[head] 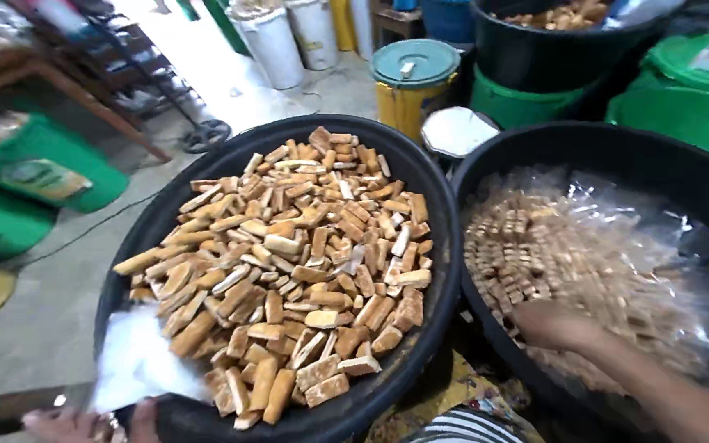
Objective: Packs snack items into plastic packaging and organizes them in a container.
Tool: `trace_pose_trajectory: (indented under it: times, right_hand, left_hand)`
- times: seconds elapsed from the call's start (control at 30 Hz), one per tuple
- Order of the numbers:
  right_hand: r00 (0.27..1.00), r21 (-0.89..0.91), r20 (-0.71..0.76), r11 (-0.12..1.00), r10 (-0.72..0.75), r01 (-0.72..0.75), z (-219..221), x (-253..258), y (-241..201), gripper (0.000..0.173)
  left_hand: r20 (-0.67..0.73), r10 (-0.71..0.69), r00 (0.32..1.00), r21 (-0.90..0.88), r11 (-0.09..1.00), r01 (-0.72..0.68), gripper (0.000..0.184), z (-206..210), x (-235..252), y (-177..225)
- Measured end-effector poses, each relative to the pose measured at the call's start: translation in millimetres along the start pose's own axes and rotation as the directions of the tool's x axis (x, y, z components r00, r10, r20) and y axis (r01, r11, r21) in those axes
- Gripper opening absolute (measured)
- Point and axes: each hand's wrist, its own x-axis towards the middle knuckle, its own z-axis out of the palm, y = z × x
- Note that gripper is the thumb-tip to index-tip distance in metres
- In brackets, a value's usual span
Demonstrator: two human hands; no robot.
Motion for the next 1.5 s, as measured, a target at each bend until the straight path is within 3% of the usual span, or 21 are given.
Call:
trace_pose_trajectory:
  times: [0.03,0.07,0.1,0.13,0.17,0.2,0.3,0.33,0.4,0.47,0.6,0.73,0.87,0.93,1.07,1.17,1.23,1.3,1.37,1.43,1.5]
  right_hand:
    - [0.982,0.001,-0.178,0.998,-0.061,0.062,-24.7,-24.2,-10.6,0.03]
    - [0.891,0.01,-0.43,0.986,-0.144,0.164,-41.7,-44.7,-22.2,0.028]
    - [0.69,-0.043,-0.678,0.952,-0.251,0.304,-50.6,-52.7,-32.8,0.025]
    - [0.464,-0.155,-0.811,0.896,-0.356,0.416,-58.2,-50.6,-44.2,0.022]
    - [0.344,-0.246,-0.828,0.839,-0.442,0.485,-66.9,-46.7,-57.7,0.022]
    - [0.355,-0.293,-0.784,0.808,-0.509,0.51,-74.7,-43.6,-72.1,0.022]
    - [0.718,-0.343,-0.475,0.859,-0.509,0.381,-94.6,-30.0,-113.4,0.031]
    - [0.783,-0.384,-0.397,0.862,-0.479,0.332,-98.1,-22.7,-121.9,0.033]
    - [0.837,-0.403,-0.314,0.861,-0.449,0.31,-104.3,-13.4,-127.5,0.033]
    - [0.834,-0.336,-0.304,0.871,-0.46,0.358,-110.6,-9.7,-124.1,0.034]
    - [0.783,-0.177,-0.399,0.878,-0.477,0.445,-117.1,-6.4,-131.6,0.035]
    - [0.726,-0.123,-0.239,0.762,-0.645,0.636,-114.0,-4.4,-157.3,0.032]
    - [0.753,-0.164,-0.161,0.77,-0.638,0.617,-111.2,-2.4,-170.7,0.032]
    - [0.749,-0.14,-0.187,0.772,-0.635,0.62,-109.0,1.5,-172.1,0.033]
    - [0.71,-0.104,-0.286,0.757,-0.643,0.645,-103.7,8.5,-179.5,0.034]
    - [0.731,-0.153,-0.226,0.764,-0.644,0.626,-105.0,4.1,-182.2,0.034]
    - [0.765,-0.137,-0.18,0.786,-0.618,0.603,-107.0,4.5,-181.3,0.034]
    - [0.785,-0.06,-0.154,0.799,-0.6,0.599,-109.7,4.3,-179.5,0.035]
    - [0.797,-0.019,-0.128,0.805,-0.591,0.594,-109.5,3.9,-176.9,0.035]
    - [0.792,-0.024,-0.133,0.8,-0.596,0.599,-106.5,3.5,-172.7,0.034]
    - [0.771,-0.064,-0.149,0.784,-0.62,0.618,-104.6,-2.0,-169.3,0.033]
  left_hand:
    - [-0.1,-0.008,0.995,-0.073,0.997,0.0,0.083,4.9,1.9,-6.2]
    - [-0.157,-0.025,0.987,-0.112,0.994,0.008,0.08,8.2,2.9,-9.5]
    - [-0.156,-0.051,0.986,-0.116,0.993,0.033,0.075,9.4,3.1,-8.0]
    - [-0.115,-0.074,0.991,-0.089,0.994,0.064,0.066,8.8,3.6,-2.5]
    - [-0.076,-0.074,0.994,-0.022,0.997,0.073,0.055,7.6,6.2,-0.4]
    - [-0.048,-0.064,0.997,0.06,0.996,0.066,0.046,5.7,9.3,0.8]
    - [-0.084,-0.048,0.995,0.198,0.978,0.064,0.034,2.5,15.3,5.8]
    - [-0.092,-0.069,0.993,0.21,0.974,0.087,0.035,1.0,14.9,10.5]
    - [-0.067,-0.101,0.993,0.204,0.972,0.112,0.039,-1.1,10.6,17.9]
    - [0.012,-0.119,0.993,0.168,0.979,0.115,0.046,-2.4,6.9,14.5]
    - [-0.005,-0.126,0.992,0.209,0.97,0.124,0.028,2.8,15.7,14.1]
    - [-0.089,-0.102,0.991,0.247,0.962,0.121,0.035,5.8,16.8,22.6]
    - [0.0,-0.117,0.993,0.22,0.969,0.114,0.039,0.4,7.7,27.6]
    - [-0.033,-0.099,0.995,0.193,0.976,0.103,0.026,3.0,3.4,25.6]
    - [-0.159,-0.001,0.987,0.245,0.969,0.041,0.033,9.3,-3.1,29.1]
    - [-0.22,0.109,0.969,0.272,0.961,-0.047,0.038,12.4,-7.4,33.4]
    - [-0.225,0.19,0.956,0.275,0.953,-0.125,0.037,14.1,-14.1,41.7]
    - [-0.135,0.321,0.937,0.267,0.923,-0.278,0.03,16.4,-26.2,53.0]
    - [0.09,0.509,0.856,0.229,0.826,-0.515,0.024,17.4,-41.4,67.4]
    - [0.278,0.684,0.675,0.163,0.659,-0.735,0.025,21.9,-55.9,76.6]
    - [0.38,0.754,0.537,0.105,0.541,-0.834,0.018,21.3,-70.0,80.4]
